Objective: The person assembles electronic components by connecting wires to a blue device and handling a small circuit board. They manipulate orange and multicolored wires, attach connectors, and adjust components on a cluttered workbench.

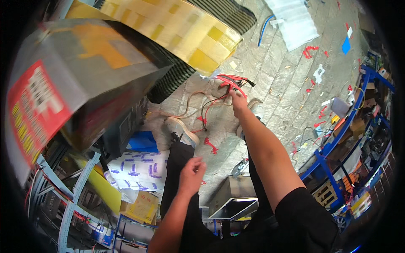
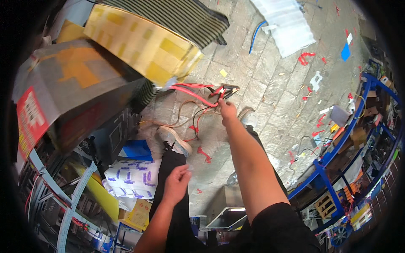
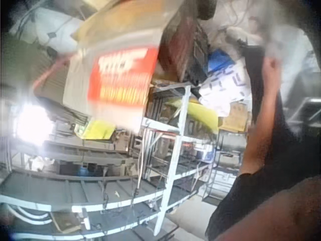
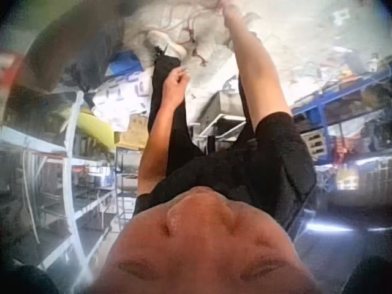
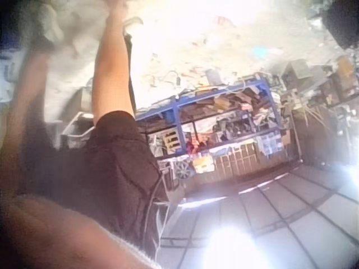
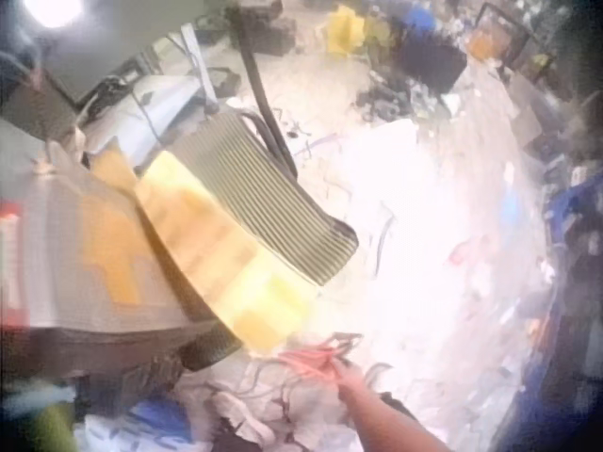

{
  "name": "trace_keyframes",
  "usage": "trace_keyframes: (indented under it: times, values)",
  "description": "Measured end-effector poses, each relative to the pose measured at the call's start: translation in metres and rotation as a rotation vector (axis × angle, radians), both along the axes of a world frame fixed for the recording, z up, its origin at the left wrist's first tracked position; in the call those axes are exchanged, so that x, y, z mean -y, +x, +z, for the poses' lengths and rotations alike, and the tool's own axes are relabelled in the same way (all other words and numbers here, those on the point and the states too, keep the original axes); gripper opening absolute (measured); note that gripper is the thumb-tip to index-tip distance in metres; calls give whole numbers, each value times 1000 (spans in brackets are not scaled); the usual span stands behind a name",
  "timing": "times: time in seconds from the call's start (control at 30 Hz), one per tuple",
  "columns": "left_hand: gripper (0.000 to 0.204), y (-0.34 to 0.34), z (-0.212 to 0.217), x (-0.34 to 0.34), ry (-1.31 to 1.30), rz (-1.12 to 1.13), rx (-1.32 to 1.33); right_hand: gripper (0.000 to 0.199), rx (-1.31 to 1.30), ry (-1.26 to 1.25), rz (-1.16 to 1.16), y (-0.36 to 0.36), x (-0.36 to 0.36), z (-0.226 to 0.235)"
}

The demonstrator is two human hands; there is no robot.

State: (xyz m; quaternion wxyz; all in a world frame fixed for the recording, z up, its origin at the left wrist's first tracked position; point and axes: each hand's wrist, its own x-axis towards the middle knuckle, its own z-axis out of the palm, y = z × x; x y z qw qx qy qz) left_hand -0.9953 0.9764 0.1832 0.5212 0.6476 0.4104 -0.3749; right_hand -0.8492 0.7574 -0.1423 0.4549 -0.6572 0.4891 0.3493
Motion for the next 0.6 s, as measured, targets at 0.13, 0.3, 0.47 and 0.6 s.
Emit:
trace_keyframes:
  times: [0.13,0.3,0.47,0.6]
  values:
    - [37,8,-5,32,-58,-123,-31,20,21,563,-374,22,15,36]
    - [67,30,-3,49,-266,472,-213,30,89,689,-299,10,-2,206]
    - [64,73,40,47,-681,1130,-285,9,395,933,583,-56,6,377]
    - [44,32,53,16,-389,980,-111,44,567,1049,821,-48,0,401]
